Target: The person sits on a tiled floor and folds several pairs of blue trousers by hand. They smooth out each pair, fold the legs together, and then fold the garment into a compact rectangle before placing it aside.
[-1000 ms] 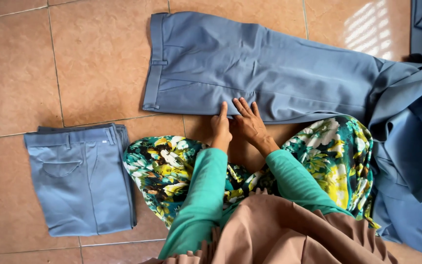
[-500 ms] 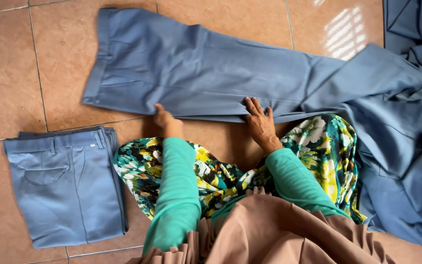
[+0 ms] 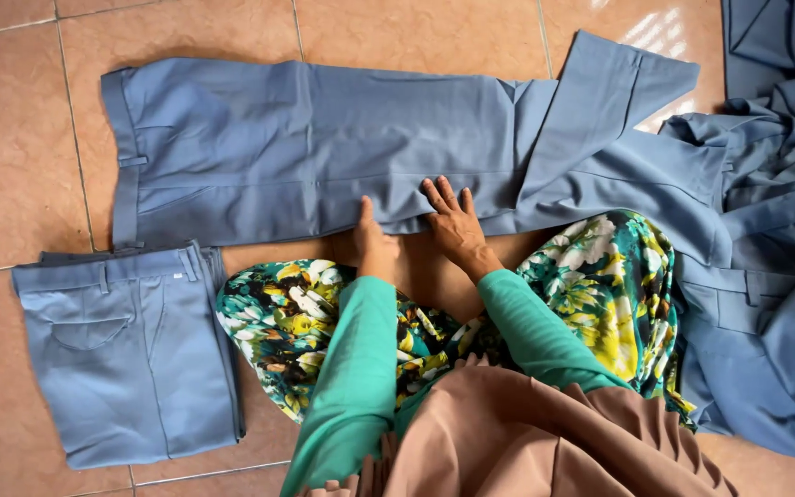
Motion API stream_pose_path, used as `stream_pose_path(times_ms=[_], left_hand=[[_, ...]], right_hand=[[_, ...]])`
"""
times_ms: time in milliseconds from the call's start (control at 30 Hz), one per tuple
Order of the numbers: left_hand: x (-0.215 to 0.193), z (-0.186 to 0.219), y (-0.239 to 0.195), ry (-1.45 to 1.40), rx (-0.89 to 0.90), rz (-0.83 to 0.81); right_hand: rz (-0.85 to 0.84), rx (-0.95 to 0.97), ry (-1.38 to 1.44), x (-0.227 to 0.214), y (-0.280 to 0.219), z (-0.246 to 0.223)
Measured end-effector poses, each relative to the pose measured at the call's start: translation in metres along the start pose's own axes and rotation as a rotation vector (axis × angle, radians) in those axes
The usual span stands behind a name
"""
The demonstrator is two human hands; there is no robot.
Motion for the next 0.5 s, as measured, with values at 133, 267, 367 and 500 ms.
stream_pose_path(times_ms=[133,267,367,500], left_hand=[[0.0,-0.029,0.095,-0.04,-0.013,-0.023],[-0.006,0.017,0.151,-0.167,0.135,0.019],[-0.019,0.073,0.189,-0.192,0.225,0.048],[-0.044,0.141,0.208,-0.211,0.28,0.123]], right_hand=[[0.097,-0.018,-0.113,-0.019,-0.018,0.017],[0.263,0.0,-0.233,-0.027,-0.037,0.061],[0.246,0.05,-0.277,-0.029,-0.04,0.075],[0.226,0.049,-0.274,-0.035,-0.028,0.057]])
Point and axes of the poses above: each hand's wrist, its own y-axis towards the middle knuckle, its own x-axis out of the palm, z = x × y, the point moved 4 cm from there along y, towards the middle knuckle, and after that the axes turned 3 degrees about z, right-handed, at the moved point
